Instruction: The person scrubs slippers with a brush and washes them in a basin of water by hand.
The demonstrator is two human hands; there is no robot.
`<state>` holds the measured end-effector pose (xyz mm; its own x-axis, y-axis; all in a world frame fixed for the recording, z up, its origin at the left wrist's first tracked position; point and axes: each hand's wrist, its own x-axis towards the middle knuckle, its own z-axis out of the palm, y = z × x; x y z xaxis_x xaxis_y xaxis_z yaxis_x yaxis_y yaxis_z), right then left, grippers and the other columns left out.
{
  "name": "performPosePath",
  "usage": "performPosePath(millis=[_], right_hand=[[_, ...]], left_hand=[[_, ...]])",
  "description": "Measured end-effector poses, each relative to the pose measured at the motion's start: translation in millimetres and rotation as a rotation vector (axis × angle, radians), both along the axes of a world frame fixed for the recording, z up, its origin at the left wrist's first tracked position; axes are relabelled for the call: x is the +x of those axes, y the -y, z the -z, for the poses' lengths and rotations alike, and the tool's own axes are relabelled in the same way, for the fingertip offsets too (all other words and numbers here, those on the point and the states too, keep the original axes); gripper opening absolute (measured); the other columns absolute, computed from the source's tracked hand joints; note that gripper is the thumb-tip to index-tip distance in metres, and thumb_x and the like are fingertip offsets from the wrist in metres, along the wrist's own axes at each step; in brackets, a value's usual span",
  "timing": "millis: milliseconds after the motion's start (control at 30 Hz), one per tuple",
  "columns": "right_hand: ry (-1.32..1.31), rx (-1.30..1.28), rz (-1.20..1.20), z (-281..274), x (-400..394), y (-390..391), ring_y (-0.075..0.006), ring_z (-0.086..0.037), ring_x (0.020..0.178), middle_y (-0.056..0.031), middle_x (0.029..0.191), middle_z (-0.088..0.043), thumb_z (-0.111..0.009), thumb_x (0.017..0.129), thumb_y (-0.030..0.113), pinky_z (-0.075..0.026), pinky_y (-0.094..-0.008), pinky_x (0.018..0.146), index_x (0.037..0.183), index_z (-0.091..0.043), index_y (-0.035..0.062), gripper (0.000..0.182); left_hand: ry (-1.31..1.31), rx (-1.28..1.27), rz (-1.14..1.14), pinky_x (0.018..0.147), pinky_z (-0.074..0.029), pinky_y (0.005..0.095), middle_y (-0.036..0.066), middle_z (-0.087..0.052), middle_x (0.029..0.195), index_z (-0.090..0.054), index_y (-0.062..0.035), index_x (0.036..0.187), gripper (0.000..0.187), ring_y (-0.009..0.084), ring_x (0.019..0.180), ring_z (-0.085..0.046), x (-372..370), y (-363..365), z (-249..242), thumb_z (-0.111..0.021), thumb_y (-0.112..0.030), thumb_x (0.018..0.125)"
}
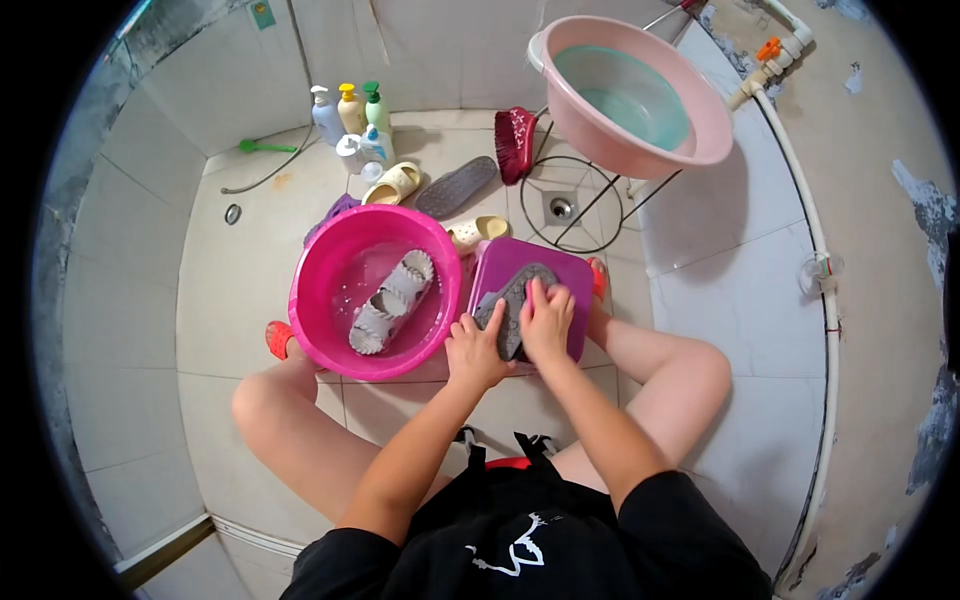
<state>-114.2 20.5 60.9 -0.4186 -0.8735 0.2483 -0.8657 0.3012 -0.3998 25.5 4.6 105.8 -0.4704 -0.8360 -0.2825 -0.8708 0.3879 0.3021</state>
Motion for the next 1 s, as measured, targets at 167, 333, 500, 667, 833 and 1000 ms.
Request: performPosePath(millis=[167, 333, 500, 667, 833, 1000], right_hand=[[0.11, -0.074, -0.017, 25.5, -29.7, 80.6, -0.04, -0.036, 0.128, -0.0254, 0.136, -0.04, -0.054, 0.084, 0.008, -0.031, -0.0439, 0.107, 0.125, -0.047, -0.0056, 0.044], [0.22, -0.019, -0.14, 13.6, 31.9, -15.9, -0.038, -0.029, 0.135, -0.0244, 0.141, -0.035, -0.049, 0.086, 0.004, -0.027, -0.0441, 0.111, 0.133, -0.04, -0.0064, 0.048], [0.057, -0.042, -0.075, 17.7, 3.4, 29.9, -0.0389, -0.031, 0.133, -0.0238, 0.139, -0.038, -0.049, 0.085, 0.001, -0.03, -0.0461, 0.109, 0.131, -0.041, -0.0052, 0.047], [0.161, 0.004, -0.013, 3.8, -6.4, 50.2, -0.0399, -0.033, 0.131, -0.0252, 0.137, -0.039, -0.049, 0.084, 0.0, -0.03, -0.0465, 0.108, 0.13, -0.042, -0.0056, 0.047], [0.134, 0.013, -0.125, 15.9, 25.4, -20.3, -0.0425, -0.034, 0.13, -0.0247, 0.138, -0.038, -0.05, 0.085, 0.002, -0.029, -0.0469, 0.108, 0.132, -0.041, -0.0039, 0.049], [0.083, -0.034, -0.042, 10.1, -17.7, 65.8, -0.0405, -0.037, 0.128, -0.0246, 0.133, -0.042, -0.052, 0.084, 0.003, -0.031, -0.0455, 0.107, 0.128, -0.044, -0.006, 0.045]], left_hand=[[-0.004, -0.004, -0.033, 0.088, -0.041, 0.0519, 0.024, -0.04, 0.124, -0.02, -0.0288, 0.148, 0.104, 0.0382, 0.114, -0.043, -3.0, -5.1, 7.1, -0.075, -0.051, 0.062], [-0.049, -0.197, -0.09, 0.097, -0.024, 0.0699, 0.022, -0.014, 0.151, -0.023, -0.0279, 0.147, 0.096, 0.0457, 0.135, -0.02, -3.9, -14.6, 57.0, -0.068, -0.056, 0.068], [-0.156, -0.08, -0.088, 0.098, -0.026, 0.065, 0.02, -0.024, 0.146, -0.026, -0.025, 0.146, 0.1, 0.0426, 0.13, -0.029, -1.5, -10.2, 27.6, -0.072, -0.057, 0.064], [-0.138, -0.077, -0.103, 0.097, -0.029, 0.0613, 0.02, -0.028, 0.144, -0.027, -0.0236, 0.146, 0.102, 0.0394, 0.122, -0.037, -1.5, -11.0, 26.1, -0.073, -0.058, 0.062], [-0.062, -0.33, -0.105, 0.096, -0.03, 0.0611, 0.02, -0.03, 0.144, -0.026, -0.0257, 0.147, 0.102, 0.0383, 0.12, -0.041, -6.8, -14.3, 57.3, -0.075, -0.054, 0.062], [-0.149, -0.117, -0.108, 0.095, -0.032, 0.0564, 0.021, -0.031, 0.142, -0.027, -0.0231, 0.146, 0.107, 0.0387, 0.118, -0.04, -2.8, -10.5, 28.1, -0.076, -0.057, 0.058]])
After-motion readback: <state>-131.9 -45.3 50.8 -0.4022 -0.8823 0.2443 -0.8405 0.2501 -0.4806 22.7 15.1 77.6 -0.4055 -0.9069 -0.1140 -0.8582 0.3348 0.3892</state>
